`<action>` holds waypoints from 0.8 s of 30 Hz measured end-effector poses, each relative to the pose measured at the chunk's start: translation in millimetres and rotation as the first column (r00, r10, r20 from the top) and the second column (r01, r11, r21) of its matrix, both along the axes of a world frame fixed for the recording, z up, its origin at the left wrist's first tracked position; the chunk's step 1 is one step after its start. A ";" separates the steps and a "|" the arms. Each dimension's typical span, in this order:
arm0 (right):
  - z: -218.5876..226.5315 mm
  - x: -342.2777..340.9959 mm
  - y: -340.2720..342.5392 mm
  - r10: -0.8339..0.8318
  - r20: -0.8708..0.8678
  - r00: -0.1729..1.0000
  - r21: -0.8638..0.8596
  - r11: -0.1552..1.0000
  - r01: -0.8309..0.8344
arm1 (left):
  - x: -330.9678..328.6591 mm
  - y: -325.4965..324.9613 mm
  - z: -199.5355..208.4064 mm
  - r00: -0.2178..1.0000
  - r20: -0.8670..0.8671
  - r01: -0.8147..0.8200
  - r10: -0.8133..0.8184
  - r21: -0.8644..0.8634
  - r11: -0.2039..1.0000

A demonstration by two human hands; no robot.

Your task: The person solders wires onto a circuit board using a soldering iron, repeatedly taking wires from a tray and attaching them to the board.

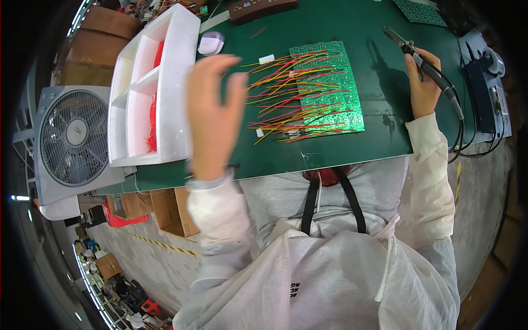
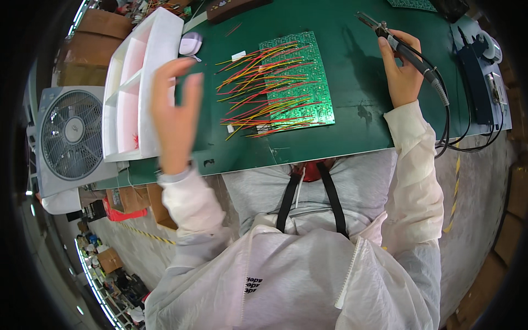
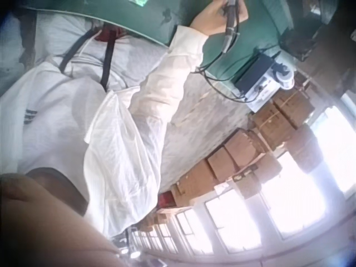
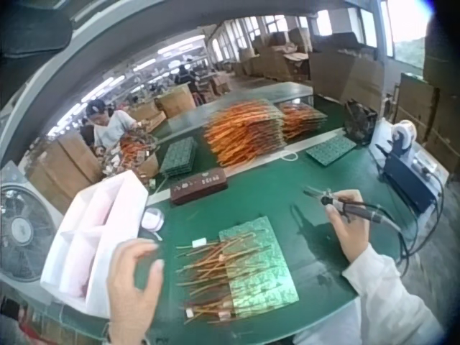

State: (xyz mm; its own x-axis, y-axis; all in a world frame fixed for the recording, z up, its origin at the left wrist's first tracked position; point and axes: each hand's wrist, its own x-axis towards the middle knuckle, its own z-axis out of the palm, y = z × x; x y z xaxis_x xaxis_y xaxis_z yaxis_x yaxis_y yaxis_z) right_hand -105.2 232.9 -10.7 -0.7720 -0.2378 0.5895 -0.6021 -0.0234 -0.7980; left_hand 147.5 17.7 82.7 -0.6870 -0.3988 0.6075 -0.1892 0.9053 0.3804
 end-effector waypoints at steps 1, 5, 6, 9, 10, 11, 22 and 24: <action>-0.7 0.0 1.0 -0.001 0.014 1.000 0.012 1.000 0.001 | 18.4 -10.8 14.0 0.991 -0.013 -0.131 0.132 0.045 0.990; 2.4 0.0 4.1 -0.009 -0.010 1.000 0.040 0.999 0.009 | 101.8 -136.5 35.5 0.843 -0.164 -0.519 0.512 0.003 0.855; 6.5 2.5 -2.3 0.016 -0.010 1.000 0.045 0.999 -0.016 | 141.0 -177.1 44.2 0.817 -0.083 -0.571 0.571 0.020 0.820; 6.9 4.7 -7.2 0.027 -0.024 0.999 0.054 0.998 -0.026 | 227.8 -308.1 10.8 0.681 0.430 -0.702 0.592 0.156 0.695; 4.2 3.3 -4.5 0.014 -0.031 0.999 0.056 0.998 -0.013 | 227.8 -322.5 -6.9 0.693 0.429 -0.691 0.580 0.165 0.703; 3.7 2.6 -3.3 0.006 -0.037 0.999 0.055 0.998 -0.004 | 231.2 -331.5 -17.2 0.695 0.444 -0.677 0.566 0.138 0.723; 3.9 1.4 1.0 -0.038 -0.036 0.999 0.063 0.997 0.040 | 217.0 -316.5 -39.2 0.585 0.611 -0.597 0.533 -0.121 0.793; 5.0 2.2 2.0 -0.046 -0.038 0.998 0.053 0.997 0.048 | 214.2 -312.9 -35.5 0.606 0.570 -0.642 0.555 -0.062 0.764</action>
